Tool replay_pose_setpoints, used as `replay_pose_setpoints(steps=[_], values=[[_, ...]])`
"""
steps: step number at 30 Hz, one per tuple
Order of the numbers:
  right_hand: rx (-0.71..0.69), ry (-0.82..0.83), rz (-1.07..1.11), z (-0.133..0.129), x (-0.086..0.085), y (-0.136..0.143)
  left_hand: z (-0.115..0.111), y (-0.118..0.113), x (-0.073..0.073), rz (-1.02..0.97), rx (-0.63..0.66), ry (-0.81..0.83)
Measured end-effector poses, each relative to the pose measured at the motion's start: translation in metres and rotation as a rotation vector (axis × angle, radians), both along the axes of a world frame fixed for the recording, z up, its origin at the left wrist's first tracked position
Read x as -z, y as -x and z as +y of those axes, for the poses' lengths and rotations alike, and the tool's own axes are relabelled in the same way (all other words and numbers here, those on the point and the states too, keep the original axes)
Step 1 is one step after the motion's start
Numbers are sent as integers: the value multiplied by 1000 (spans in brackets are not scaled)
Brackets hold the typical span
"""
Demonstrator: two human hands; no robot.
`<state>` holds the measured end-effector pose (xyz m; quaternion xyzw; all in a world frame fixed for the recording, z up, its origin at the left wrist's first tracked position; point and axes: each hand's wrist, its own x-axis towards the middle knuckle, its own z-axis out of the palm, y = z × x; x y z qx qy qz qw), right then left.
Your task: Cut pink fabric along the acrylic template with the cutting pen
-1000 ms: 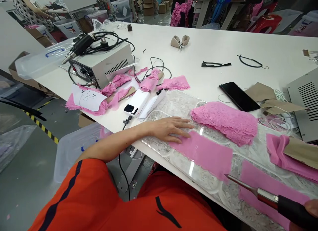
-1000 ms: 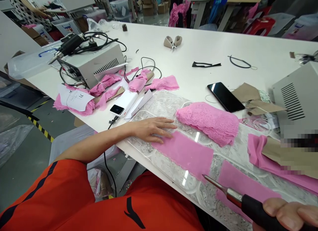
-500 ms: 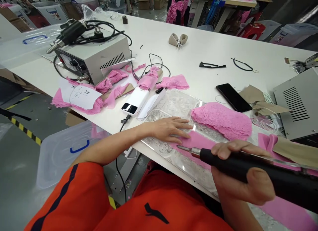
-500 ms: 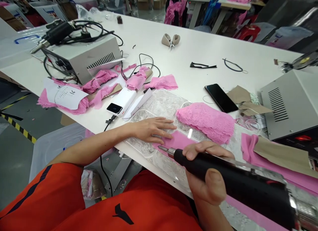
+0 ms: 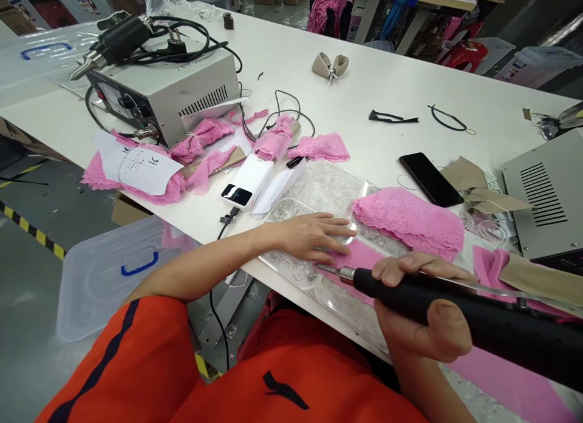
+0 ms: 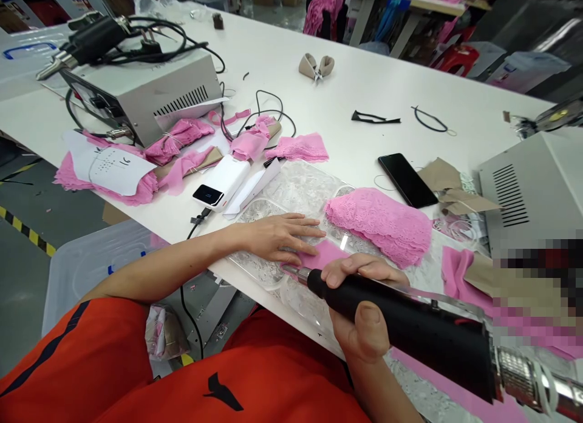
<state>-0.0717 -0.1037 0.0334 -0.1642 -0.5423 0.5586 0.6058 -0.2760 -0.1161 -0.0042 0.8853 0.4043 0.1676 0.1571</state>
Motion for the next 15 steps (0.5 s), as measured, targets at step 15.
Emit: replay_pose_setpoints(steps=[15], values=[[-39,-11,3,0,5,2,0,1,2,-28,-3,-29]])
